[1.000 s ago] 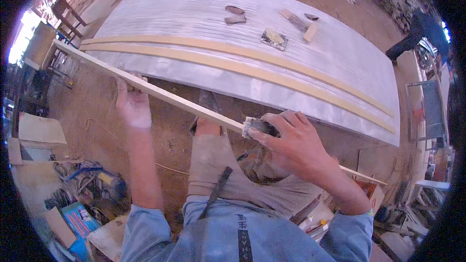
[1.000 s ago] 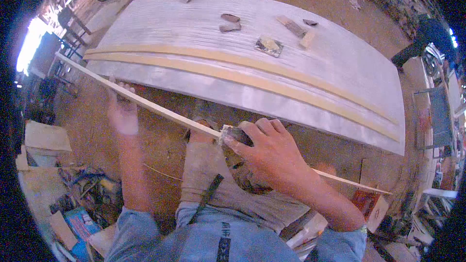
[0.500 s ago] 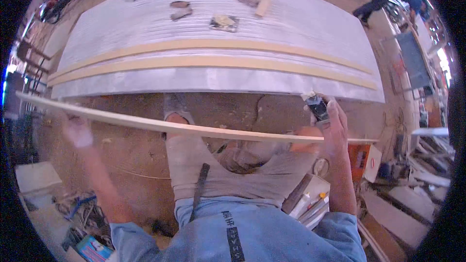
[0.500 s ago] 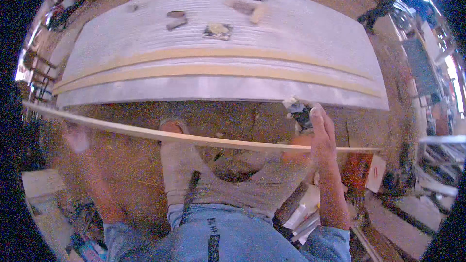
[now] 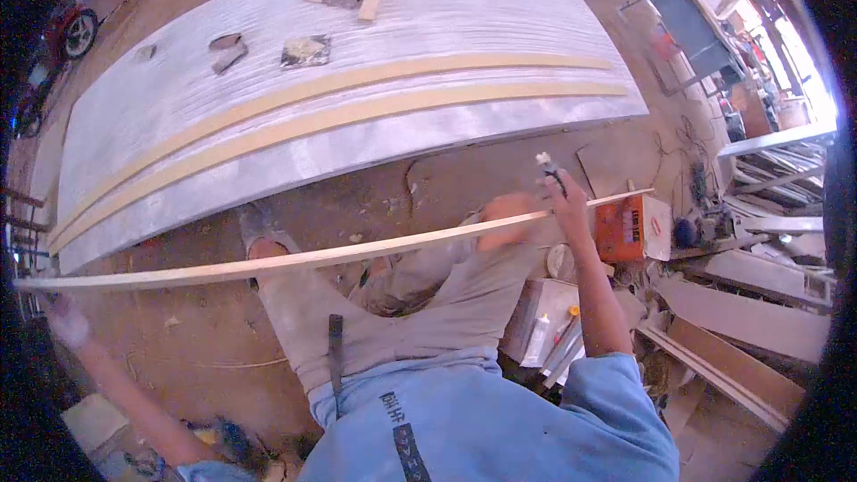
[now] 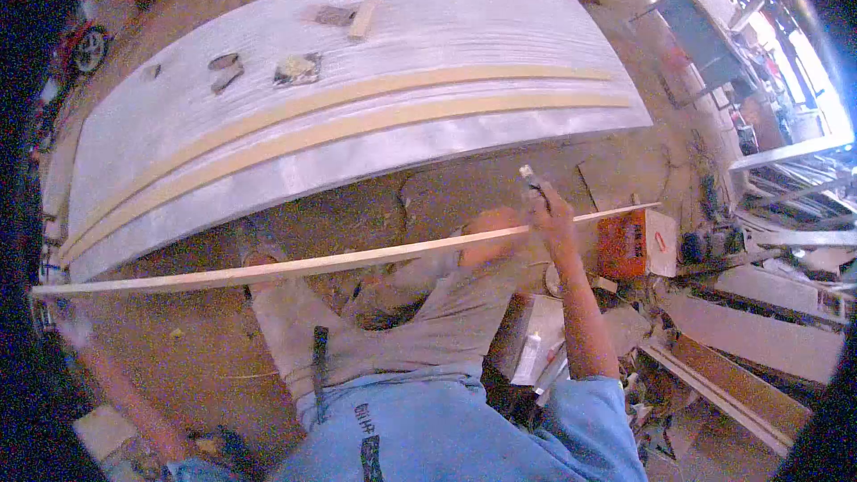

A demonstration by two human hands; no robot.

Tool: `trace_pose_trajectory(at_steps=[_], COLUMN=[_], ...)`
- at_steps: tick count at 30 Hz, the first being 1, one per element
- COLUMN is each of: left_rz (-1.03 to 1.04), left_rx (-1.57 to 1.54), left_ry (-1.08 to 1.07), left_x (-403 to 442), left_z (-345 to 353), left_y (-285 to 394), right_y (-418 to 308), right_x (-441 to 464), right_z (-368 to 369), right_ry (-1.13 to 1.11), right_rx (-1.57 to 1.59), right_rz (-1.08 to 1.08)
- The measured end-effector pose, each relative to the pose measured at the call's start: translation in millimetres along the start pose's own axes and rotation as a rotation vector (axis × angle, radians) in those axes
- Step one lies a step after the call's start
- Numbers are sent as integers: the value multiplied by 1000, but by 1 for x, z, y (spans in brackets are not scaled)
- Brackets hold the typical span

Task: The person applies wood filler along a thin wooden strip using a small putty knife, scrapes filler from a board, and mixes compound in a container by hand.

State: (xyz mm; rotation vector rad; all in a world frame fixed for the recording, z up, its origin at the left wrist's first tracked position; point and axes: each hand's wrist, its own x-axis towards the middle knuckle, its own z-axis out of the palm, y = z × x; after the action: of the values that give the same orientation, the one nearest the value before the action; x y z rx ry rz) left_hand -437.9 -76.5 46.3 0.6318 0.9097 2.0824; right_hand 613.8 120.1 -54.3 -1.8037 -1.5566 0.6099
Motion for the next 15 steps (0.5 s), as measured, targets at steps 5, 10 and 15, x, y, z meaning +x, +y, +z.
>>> trace_pose_trajectory(at_steps=[5,10,15], left_rz=[-41,-92,-137], left_rx=[30,61,68], left_ry=[-81,-143,-170], left_x=[22,39,41], left_z=[-9,0,-1], left_y=[29,43,55], right_y=[-13,-22,-18], right_x=[4,14,13], right_z=[-9,-14,-3], right_ry=[-110,-439,-441], right_rx=[78,-69,-46], right_rz=[78,-87,-123])
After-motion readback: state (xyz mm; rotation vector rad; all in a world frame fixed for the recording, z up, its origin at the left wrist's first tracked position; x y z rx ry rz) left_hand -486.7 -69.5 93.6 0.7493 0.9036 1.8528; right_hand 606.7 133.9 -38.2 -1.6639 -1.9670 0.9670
